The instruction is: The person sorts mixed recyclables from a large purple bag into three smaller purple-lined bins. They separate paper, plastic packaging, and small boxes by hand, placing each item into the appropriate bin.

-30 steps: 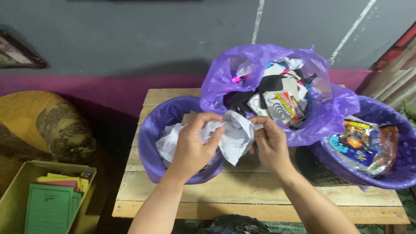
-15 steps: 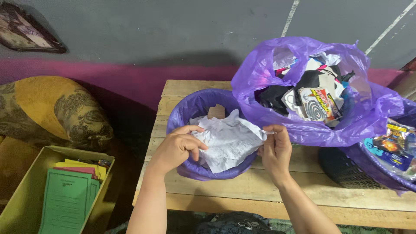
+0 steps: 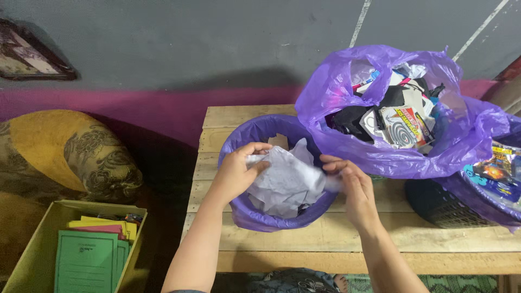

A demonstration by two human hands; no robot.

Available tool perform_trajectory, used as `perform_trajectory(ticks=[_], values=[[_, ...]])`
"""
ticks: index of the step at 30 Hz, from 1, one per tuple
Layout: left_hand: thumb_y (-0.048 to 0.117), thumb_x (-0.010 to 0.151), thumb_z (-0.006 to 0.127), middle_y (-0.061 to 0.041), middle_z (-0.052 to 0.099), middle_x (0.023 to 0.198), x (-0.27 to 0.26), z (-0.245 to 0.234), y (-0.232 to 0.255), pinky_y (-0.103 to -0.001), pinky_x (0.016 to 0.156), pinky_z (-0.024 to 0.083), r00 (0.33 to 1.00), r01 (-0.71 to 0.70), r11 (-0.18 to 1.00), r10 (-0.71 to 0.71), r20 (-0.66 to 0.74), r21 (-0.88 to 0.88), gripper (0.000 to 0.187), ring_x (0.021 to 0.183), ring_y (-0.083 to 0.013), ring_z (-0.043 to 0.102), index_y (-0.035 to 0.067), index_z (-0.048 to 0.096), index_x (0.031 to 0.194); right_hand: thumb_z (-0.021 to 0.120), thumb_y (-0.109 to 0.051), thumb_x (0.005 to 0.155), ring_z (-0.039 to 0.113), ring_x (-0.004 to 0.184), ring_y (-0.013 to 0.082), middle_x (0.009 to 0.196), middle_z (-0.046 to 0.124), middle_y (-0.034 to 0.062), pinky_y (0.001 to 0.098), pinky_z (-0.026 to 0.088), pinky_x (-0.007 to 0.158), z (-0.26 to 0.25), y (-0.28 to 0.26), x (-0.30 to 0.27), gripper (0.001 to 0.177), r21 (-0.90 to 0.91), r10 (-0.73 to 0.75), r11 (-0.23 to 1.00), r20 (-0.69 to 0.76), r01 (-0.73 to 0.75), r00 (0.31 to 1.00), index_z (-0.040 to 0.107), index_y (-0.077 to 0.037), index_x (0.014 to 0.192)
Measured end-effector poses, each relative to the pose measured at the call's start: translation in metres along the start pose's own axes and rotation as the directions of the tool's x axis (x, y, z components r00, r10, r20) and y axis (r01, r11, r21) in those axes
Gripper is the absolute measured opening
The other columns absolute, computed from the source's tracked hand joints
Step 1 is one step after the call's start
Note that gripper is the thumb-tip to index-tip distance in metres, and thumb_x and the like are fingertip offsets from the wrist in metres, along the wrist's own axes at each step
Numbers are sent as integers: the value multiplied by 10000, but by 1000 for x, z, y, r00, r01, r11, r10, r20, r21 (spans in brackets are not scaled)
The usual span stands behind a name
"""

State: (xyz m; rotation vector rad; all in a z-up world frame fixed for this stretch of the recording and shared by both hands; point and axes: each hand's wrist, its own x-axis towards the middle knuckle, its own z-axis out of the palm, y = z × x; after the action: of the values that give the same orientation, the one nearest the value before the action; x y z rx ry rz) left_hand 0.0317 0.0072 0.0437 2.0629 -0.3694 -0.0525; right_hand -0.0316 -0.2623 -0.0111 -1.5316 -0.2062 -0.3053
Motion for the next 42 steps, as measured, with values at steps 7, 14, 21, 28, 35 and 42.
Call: perform_trajectory(ticks=[7, 14, 21, 28, 35, 42], values=[[144, 831, 783, -60, 779, 1146, -3, -10, 5, -346, 894, 568, 975, -184, 982, 178, 136, 37, 347, 1075, -225, 743, 134, 720, 1173, 786, -270, 797, 745, 910, 173, 1126, 775, 132, 353, 593, 749, 31, -37, 6, 603, -532, 59, 847, 92, -1, 994, 628, -64, 1341], [174, 787, 825, -79, 705, 1287, 0, -20, 4, -368, 974, 524, 968, -246, 967, 241, 70, 71, 559, 1208, -251, 664, 135, 638, 1313, 801, -98, 841, 614, 715, 86, 855, 753, 66, 248, 476, 619, 42, -18, 16, 304, -459, 94, 883, -28, -97, 995, 771, -18, 1133], [147, 758, 885, -69, 762, 1151, 1, -36, -23, -333, 924, 566, 993, 52, 979, -29, 116, -197, 585, 1049, -188, 709, 132, 661, 1298, 704, 20, 934, 571, 728, -8, 808, 693, -31, 177, 437, 629, 21, 13, 26, 56, -152, 27, 987, -149, -50, 988, 701, -2, 985], [-46, 825, 708, 36, 809, 1096, 10, -34, -42, -291, 910, 587, 990, -56, 997, 49, -134, -52, 338, 1101, -131, 712, 182, 746, 1072, 653, 110, 821, 659, 848, 117, 975, 757, 53, 258, 527, 765, 24, -14, 20, 216, -469, -183, 879, -164, 87, 969, 734, -26, 966], [-137, 764, 578, 126, 749, 1232, 0, -43, -41, -320, 1034, 480, 987, -155, 895, 160, 22, 418, 407, 1298, -184, 534, 183, 823, 706, 621, 122, 683, 618, 1197, 319, 1092, 802, 59, 430, 496, 1009, 8, -32, 21, 339, -634, -117, 670, 425, 387, 898, 796, -92, 880], [-57, 850, 534, 122, 660, 1377, -7, -26, -34, -433, 1196, 314, 967, -254, 744, 203, 153, 618, 441, 1420, -202, 457, 246, 830, 977, 603, 26, 720, 661, 1169, 347, 1052, 758, 157, 451, 503, 992, 24, -31, 17, 393, -652, -12, 672, 466, 352, 885, 816, -121, 1016]])
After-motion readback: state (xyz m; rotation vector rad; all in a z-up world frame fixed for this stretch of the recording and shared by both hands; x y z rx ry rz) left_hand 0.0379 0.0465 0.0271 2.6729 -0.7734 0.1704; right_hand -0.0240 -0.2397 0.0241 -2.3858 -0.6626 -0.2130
